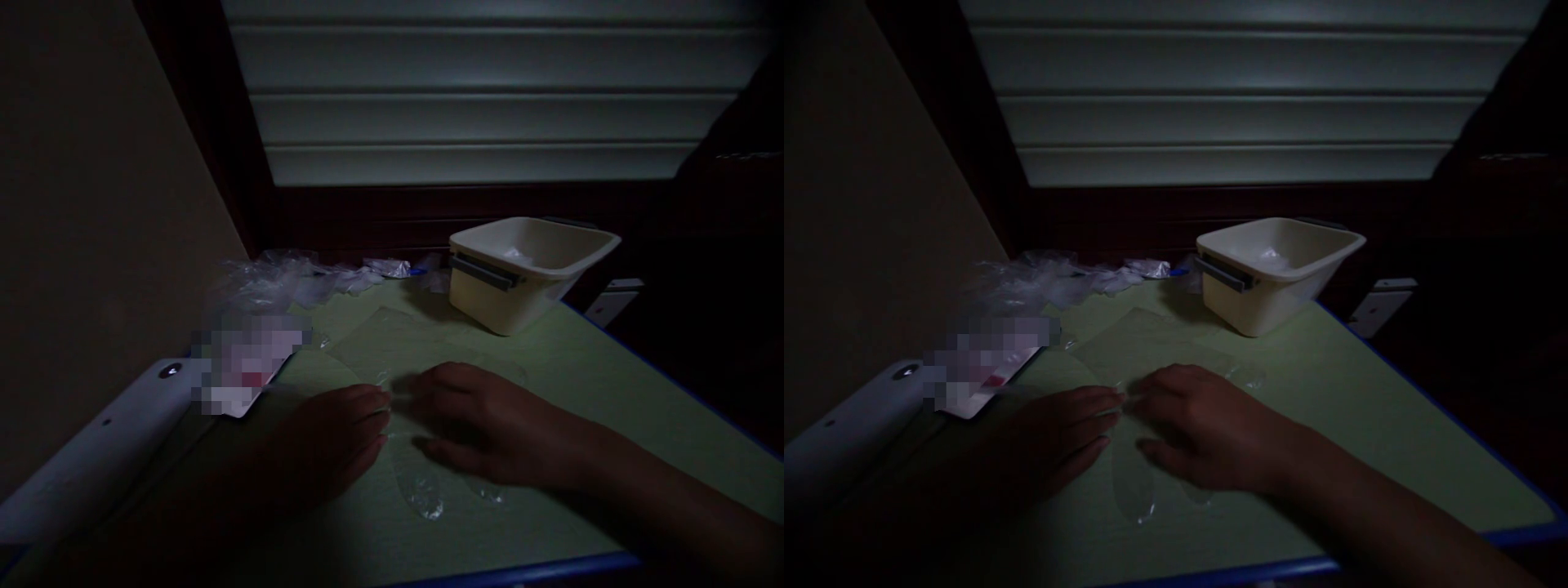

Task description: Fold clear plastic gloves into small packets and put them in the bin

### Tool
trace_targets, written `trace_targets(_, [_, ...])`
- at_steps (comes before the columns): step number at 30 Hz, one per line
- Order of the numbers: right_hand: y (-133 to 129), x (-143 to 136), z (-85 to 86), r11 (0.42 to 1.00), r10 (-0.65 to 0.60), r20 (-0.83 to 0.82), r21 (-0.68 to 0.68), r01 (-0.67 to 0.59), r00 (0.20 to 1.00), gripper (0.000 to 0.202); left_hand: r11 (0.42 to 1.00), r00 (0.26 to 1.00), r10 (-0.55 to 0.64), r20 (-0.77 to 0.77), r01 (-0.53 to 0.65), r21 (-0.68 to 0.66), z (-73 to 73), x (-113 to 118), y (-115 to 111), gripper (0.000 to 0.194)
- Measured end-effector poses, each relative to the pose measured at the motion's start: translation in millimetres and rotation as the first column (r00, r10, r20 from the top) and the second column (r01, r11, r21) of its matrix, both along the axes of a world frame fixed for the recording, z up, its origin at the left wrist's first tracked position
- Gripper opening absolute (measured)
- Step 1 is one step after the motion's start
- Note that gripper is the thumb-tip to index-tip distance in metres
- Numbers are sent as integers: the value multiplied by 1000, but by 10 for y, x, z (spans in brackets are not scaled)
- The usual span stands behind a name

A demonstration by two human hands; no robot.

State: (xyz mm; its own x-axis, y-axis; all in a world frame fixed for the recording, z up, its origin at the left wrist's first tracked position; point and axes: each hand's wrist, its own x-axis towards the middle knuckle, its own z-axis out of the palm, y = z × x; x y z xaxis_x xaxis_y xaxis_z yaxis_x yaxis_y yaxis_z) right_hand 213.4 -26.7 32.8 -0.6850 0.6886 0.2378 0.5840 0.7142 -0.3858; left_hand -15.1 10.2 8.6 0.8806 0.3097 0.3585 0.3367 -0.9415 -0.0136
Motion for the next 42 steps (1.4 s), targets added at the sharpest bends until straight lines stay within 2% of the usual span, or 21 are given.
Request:
trace_targets(4, [-106, -81, 8, 989, 115, -54, -82, -119, 992, 34, 1000, 999, 3, -49, -3, 4, 13, 5, -2, 12])
trace_targets(12, [-119, -79, -10, 972, 163, -118, -152, -180, 980, 30, 999, 999, -36, -32, 36, -5, 35, 3, 10, 16])
trace_targets(22, [-112, -122, -51, 985, 140, 4, -104, -139, 990, 21, 999, 999, -33, -17, 33, 5, 43, 23, -2, 14])
trace_targets(27, [-91, -130, -92, 990, 125, -5, -60, -126, 992, 18, 999, 999, -38, 22, 37, 37, 33, 15, -2, 18])
trace_targets(36, [-77, -112, -47, 971, 35, -238, -222, -89, 971, 13, 993, 986, 41, -159, -58, -105, 55, 12, 15, 9])
trace_targets(42, [-76, -107, -54, 951, -68, -363, -305, -50, 929, 13, 981, 990, 29, -135, -54, -185, 1, -14, 43, 14])
